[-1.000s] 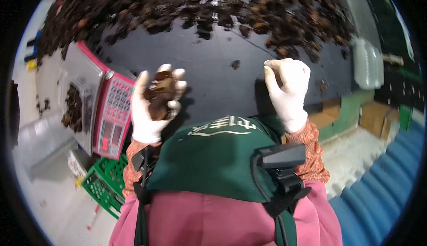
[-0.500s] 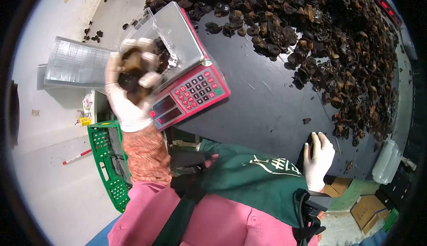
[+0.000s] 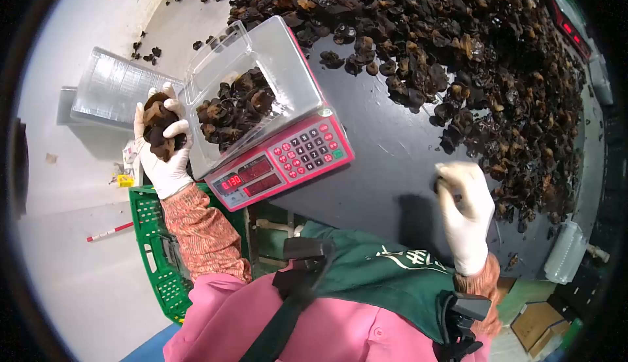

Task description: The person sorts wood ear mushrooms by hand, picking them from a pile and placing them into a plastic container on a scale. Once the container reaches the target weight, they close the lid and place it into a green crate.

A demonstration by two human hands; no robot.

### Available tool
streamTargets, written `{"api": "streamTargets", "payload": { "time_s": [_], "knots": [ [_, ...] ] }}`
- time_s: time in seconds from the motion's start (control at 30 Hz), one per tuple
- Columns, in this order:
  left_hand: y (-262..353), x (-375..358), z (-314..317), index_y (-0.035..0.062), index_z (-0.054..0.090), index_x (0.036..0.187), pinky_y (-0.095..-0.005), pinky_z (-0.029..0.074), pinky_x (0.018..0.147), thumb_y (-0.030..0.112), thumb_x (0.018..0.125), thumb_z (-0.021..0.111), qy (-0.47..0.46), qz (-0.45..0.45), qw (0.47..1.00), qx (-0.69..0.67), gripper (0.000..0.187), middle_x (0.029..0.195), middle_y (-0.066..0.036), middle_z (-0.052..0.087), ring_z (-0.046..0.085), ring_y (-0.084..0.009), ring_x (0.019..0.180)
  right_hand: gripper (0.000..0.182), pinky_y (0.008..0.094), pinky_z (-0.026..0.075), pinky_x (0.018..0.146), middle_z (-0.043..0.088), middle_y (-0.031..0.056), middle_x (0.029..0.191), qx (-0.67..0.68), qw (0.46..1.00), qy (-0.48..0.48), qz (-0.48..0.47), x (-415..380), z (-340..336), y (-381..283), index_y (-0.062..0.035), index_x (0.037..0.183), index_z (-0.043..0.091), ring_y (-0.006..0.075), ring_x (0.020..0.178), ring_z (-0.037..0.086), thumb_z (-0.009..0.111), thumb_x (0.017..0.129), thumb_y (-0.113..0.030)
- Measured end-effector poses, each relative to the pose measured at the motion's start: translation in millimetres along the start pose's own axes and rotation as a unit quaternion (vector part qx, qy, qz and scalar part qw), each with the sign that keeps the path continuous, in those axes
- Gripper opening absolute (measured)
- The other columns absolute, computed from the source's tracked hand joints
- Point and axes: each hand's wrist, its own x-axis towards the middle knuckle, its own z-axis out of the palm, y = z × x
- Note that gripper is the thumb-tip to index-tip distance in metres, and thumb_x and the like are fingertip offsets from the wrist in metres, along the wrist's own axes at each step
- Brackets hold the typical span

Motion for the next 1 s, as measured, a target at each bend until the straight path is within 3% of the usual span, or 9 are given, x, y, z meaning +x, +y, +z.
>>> {"api": "streamTargets", "payload": {
  "time_s": [0.1, 0.2, 0.3, 0.5, 0.7, 0.8, 0.9, 0.97, 1.0],
  "knots": [
    [5.4, -11.3, -9.0, -0.0003, 0.058, 0.125, -0.0281, 0.048, 0.055, 0.029, 0.101, 0.056, 0.009, 0.015, 1.000, 0.009, 0.038, 0.125, -0.022, 0.063, 0.063, -0.0288, 0.101, 0.027, 0.0326, 0.053, 0.074, 0.065, 0.0104, 0.095, 0.095, 0.977, -0.055, -0.184, 82.8, 37.9, -60.6, -0.0045, 0.104, 0.068, 0.0266, 0.084, 0.065, 0.068, 0.080, 0.008],
    [4.7, -17.4, -8.3, 0.0005, 0.058, 0.126, -0.0304, 0.049, 0.055, 0.029, 0.103, 0.053, -0.039, -0.001, 0.999, -0.008, 0.037, 0.126, -0.022, 0.062, 0.064, -0.0296, 0.101, 0.015, 0.0383, 0.052, 0.073, 0.061, 0.0111, 0.090, 0.135, 0.947, -0.079, -0.282, 136.4, 101.4, -113.6, -0.0060, 0.096, 0.065, 0.0318, 0.083, 0.062, 0.069, 0.081, -0.003],
    [4.3, -20.9, -14.6, 0.0010, 0.058, 0.125, -0.0314, 0.050, 0.055, 0.030, 0.104, 0.052, -0.050, 0.001, 0.999, -0.005, 0.036, 0.127, -0.022, 0.061, 0.064, -0.0300, 0.099, 0.008, 0.0441, 0.050, 0.073, 0.058, 0.0135, 0.088, 0.101, 0.926, -0.092, -0.353, 174.8, 178.7, -117.2, -0.0056, 0.090, 0.062, 0.0348, 0.084, 0.061, 0.063, 0.082, -0.008],
    [8.1, -18.6, -33.6, 0.0015, 0.058, 0.129, -0.0310, 0.050, 0.056, 0.031, 0.104, 0.050, -0.032, -0.008, 0.999, -0.001, 0.039, 0.129, -0.023, 0.061, 0.063, -0.0293, 0.099, 0.007, 0.0387, 0.051, 0.071, 0.059, 0.0095, 0.087, -0.077, 0.932, -0.136, -0.327, 183.8, 211.7, -122.2, -0.0090, 0.089, 0.066, 0.0303, 0.084, 0.063, 0.065, 0.082, -0.012],
    [15.6, -14.0, -36.0, -0.0009, 0.059, 0.126, -0.0322, 0.053, 0.057, 0.030, 0.105, 0.049, -0.041, 0.015, 0.999, 0.020, 0.039, 0.127, -0.023, 0.061, 0.065, -0.0279, 0.096, 0.004, 0.0421, 0.051, 0.069, 0.059, 0.0110, 0.084, 0.010, 0.941, -0.063, -0.331, 189.6, 200.9, -126.9, -0.0087, 0.078, 0.062, 0.0318, 0.077, 0.063, 0.066, 0.078, -0.011],
    [11.1, -9.1, -18.2, 0.0001, 0.060, 0.124, -0.0290, 0.053, 0.057, 0.031, 0.105, 0.048, -0.005, 0.067, 0.993, 0.097, 0.038, 0.121, -0.020, 0.066, 0.068, -0.0231, 0.089, 0.007, 0.0366, 0.050, 0.067, 0.058, 0.0092, 0.084, 0.063, 0.962, -0.073, -0.256, 186.8, 157.1, -125.4, -0.0083, 0.083, 0.064, 0.0273, 0.074, 0.061, 0.068, 0.079, -0.012],
    [-11.4, -4.2, 6.4, 0.0010, 0.062, 0.122, -0.0263, 0.052, 0.060, 0.028, 0.105, 0.051, 0.022, 0.169, 0.929, 0.328, 0.034, 0.116, -0.016, 0.068, 0.068, -0.0171, 0.085, 0.008, 0.0299, 0.047, 0.065, 0.057, 0.0068, 0.084, 0.087, 0.975, -0.109, -0.173, 160.4, 101.8, -104.8, -0.0031, 0.085, 0.061, 0.0177, 0.071, 0.056, 0.066, 0.080, -0.005],
    [-29.6, -0.5, 24.7, 0.0024, 0.066, 0.115, -0.0261, 0.053, 0.068, 0.015, 0.100, 0.060, -0.004, 0.180, 0.892, 0.415, 0.021, 0.111, -0.008, 0.070, 0.068, -0.0122, 0.087, 0.007, 0.0275, 0.047, 0.066, 0.058, 0.0058, 0.086, 0.070, 0.987, -0.123, -0.082, 131.6, 68.1, -81.7, -0.0015, 0.084, 0.059, 0.0143, 0.073, 0.056, 0.065, 0.080, 0.000],
    [-37.6, 5.6, 21.7, 0.0034, 0.067, 0.114, -0.0275, 0.053, 0.076, 0.013, 0.096, 0.065, -0.037, 0.257, 0.781, 0.567, 0.021, 0.112, -0.009, 0.070, 0.067, -0.0154, 0.093, 0.008, 0.0264, 0.046, 0.066, 0.059, 0.0054, 0.086, 0.057, 0.989, -0.127, -0.041, 116.0, 51.3, -69.9, -0.0010, 0.084, 0.058, 0.0130, 0.073, 0.056, 0.064, 0.080, 0.002]
  ]
}}
